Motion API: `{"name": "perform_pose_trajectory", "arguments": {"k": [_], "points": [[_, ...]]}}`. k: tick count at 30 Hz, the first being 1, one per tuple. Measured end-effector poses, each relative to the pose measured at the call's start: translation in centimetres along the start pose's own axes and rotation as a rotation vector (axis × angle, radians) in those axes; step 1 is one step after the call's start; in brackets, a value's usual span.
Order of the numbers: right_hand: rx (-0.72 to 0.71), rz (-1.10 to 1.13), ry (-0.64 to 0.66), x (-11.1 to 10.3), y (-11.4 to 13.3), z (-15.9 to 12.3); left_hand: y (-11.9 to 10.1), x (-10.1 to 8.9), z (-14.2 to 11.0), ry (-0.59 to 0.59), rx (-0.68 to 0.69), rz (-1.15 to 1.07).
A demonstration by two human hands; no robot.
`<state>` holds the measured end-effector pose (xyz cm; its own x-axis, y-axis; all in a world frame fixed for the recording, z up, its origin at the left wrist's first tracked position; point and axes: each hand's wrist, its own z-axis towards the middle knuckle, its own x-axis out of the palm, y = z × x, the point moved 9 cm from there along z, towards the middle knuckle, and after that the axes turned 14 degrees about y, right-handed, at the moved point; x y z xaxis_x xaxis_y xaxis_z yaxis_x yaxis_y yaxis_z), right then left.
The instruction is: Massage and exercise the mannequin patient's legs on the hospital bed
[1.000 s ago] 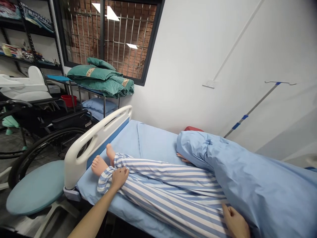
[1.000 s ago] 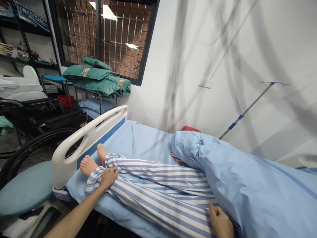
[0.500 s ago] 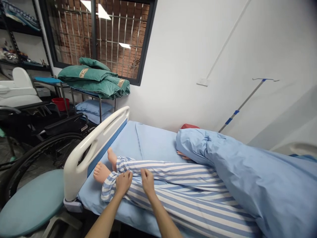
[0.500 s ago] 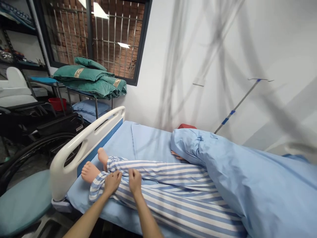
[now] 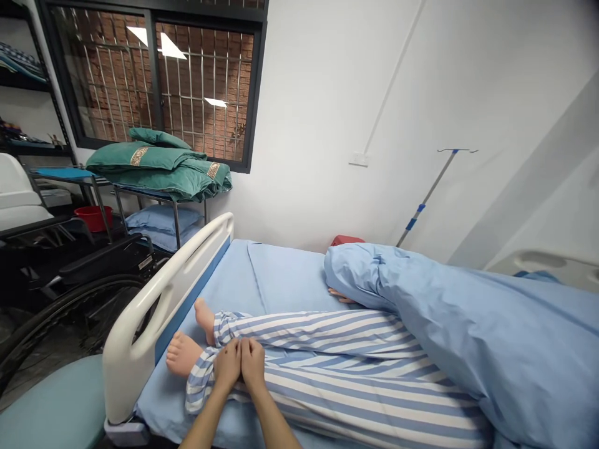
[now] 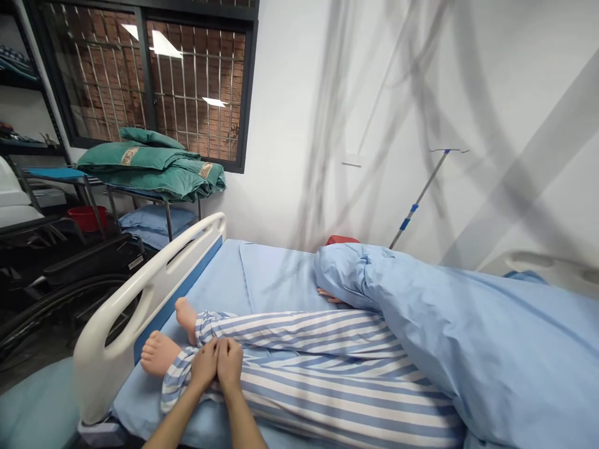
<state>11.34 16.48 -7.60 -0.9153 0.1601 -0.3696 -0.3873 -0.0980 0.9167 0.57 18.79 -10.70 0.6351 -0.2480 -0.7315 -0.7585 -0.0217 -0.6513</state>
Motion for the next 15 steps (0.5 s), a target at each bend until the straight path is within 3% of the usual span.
{"name": "perform_pose_trajectory", "arguments": {"k": [4,7,10,15], "points": [[-0.017,-0.014,0.006,0.4,0.4,-0.1,-1.0,-1.4,0.8,-0.101,0.14,-0.44],[-0.008,-0.023,-0.017,0.1,0.2,-0.1,-1.4,-1.8,0.6,-0.186,0.172,-0.624],[0.008,0.009,-0.037,-0.4,0.1,-0.1,-1.6,-1.1,0.0,-0.188,0.155,-0.599],[0.004,0.058,-0.085,-1.1,0.1,-0.2,-1.6,0.1,-0.2,-0.129,0.147,-0.37]]}}
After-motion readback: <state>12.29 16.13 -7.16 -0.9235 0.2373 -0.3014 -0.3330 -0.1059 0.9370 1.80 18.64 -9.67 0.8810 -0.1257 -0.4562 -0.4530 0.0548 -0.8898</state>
